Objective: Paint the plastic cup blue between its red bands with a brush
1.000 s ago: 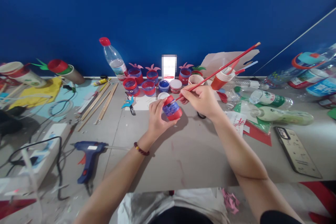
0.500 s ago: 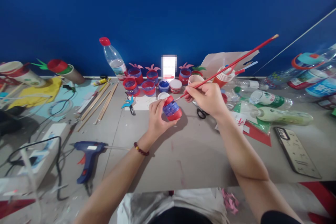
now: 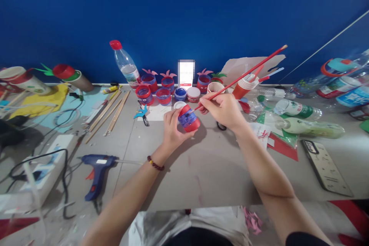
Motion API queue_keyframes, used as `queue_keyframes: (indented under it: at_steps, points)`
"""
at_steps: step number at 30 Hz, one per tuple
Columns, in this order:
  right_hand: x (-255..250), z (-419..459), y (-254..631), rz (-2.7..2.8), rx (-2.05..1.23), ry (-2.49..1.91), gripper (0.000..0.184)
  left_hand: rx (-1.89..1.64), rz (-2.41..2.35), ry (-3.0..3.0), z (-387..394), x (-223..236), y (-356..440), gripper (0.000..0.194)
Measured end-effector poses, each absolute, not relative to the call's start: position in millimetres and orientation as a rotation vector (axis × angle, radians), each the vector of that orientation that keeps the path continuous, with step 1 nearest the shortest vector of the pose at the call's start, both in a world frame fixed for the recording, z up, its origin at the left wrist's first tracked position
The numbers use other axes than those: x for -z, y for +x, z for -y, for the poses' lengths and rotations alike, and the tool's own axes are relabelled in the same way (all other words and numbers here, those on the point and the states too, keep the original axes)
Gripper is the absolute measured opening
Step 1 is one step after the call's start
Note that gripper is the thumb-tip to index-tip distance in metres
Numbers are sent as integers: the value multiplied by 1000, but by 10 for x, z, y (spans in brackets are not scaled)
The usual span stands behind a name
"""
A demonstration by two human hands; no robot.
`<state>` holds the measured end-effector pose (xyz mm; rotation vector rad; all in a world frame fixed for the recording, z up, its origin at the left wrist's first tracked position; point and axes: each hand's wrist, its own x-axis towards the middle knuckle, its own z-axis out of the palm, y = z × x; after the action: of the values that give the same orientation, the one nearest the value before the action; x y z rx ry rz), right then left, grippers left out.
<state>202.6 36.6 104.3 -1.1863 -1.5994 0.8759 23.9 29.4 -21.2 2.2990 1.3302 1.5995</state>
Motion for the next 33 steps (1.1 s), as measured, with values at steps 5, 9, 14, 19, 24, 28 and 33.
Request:
queue_keyframes:
  at_steps: [5, 9, 14, 19, 24, 28, 33]
  points:
    - [-1030, -438, 2200, 1652, -602, -1260, 28, -1646, -1373, 2241, -307, 232, 220, 86]
    - [-1003, -403, 2196, 1761, -512, -1253, 26, -1643, -1393, 2233, -311, 228, 218, 86]
    - [-1041, -288, 2044, 1854, -535, -1164, 26, -1652, -1420, 2241, -316, 214, 216, 88]
    - [-1077, -236, 1989, 1965, -441, -1114, 31, -1715, -1371, 2239, -330, 229, 219, 86]
    - [-1066, -208, 1985, 1961, -506, -1101, 29, -1690, -1428, 2236, -335, 250, 225, 86]
    - [-1047, -218, 1966, 1950, -538, -1131, 27, -1699, -1399, 2245, -325, 240, 224, 86]
    - [-1067, -289, 2012, 1792, -650, -1192, 25, -1665, -1441, 2223, -316, 223, 215, 85]
